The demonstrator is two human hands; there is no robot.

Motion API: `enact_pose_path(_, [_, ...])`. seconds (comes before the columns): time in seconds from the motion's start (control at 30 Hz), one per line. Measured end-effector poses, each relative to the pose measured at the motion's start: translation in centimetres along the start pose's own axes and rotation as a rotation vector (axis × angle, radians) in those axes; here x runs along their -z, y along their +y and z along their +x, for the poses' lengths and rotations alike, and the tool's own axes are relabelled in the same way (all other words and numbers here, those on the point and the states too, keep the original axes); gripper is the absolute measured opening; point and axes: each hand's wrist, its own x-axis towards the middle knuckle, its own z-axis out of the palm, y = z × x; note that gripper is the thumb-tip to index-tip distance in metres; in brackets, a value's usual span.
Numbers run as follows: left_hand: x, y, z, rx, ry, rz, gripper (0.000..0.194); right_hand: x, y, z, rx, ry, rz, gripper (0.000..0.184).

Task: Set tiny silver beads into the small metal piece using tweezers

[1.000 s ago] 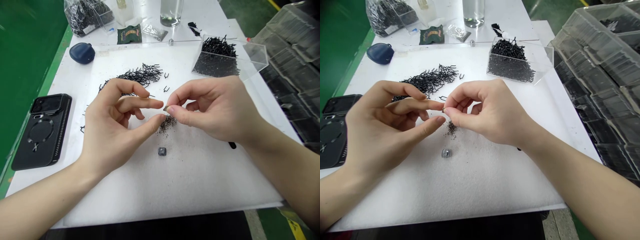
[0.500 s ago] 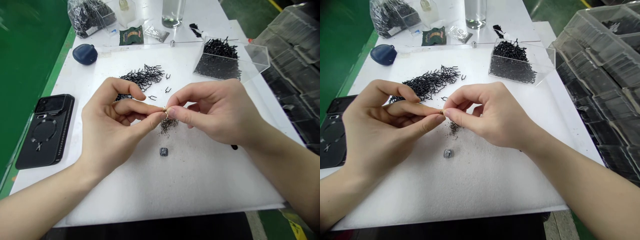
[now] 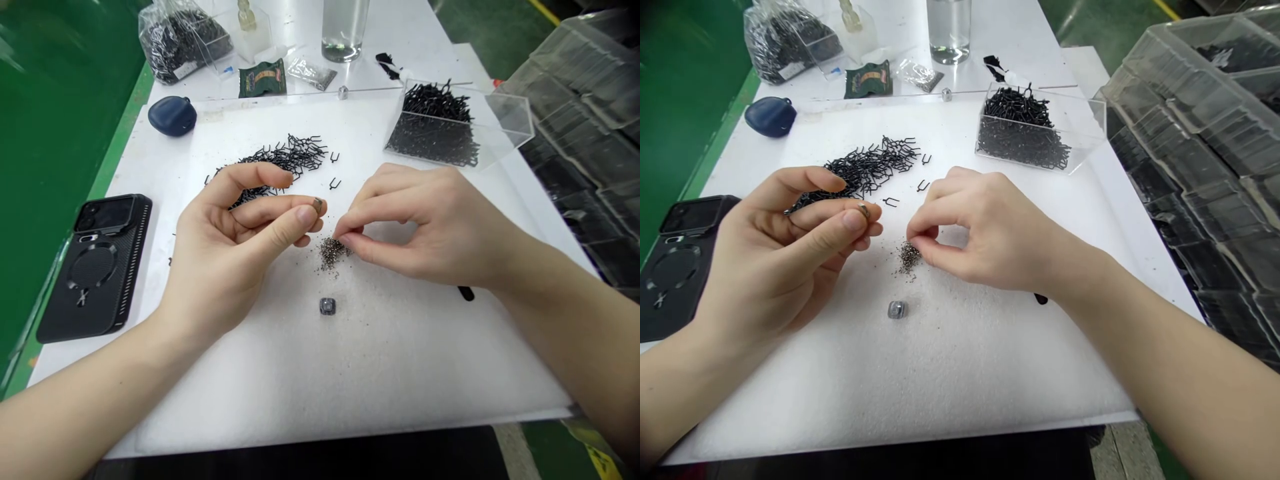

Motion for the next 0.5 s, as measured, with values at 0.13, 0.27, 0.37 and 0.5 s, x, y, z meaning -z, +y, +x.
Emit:
enact_pose_path(0.13, [-0.1,-0.2,0.3,0.011,0.015,-0.007,0.033,0.1,0.3,0.1,0.0,-0.004,-0.016,0.017])
enact_pose_path(0.27, [-0.1,-0.1,0.2,0.02,0.043,0.007,0.035,0.2,0.1,0.2,-0.02,0.001,-0.022,0.019])
enact_pose_path(0.37, [0.1,-0.1,0.3,0.015,0.048,-0.002,0.041,0.3,-0.2,0.2,-0.05,0.012,0.007,0.018])
enact_pose_path(0.5, [0.2,-0.2,0.4,0.001,0.033,-0.024,0.044,0.1,-1.1,0.2,-0.16,0.088,0.113,0.016])
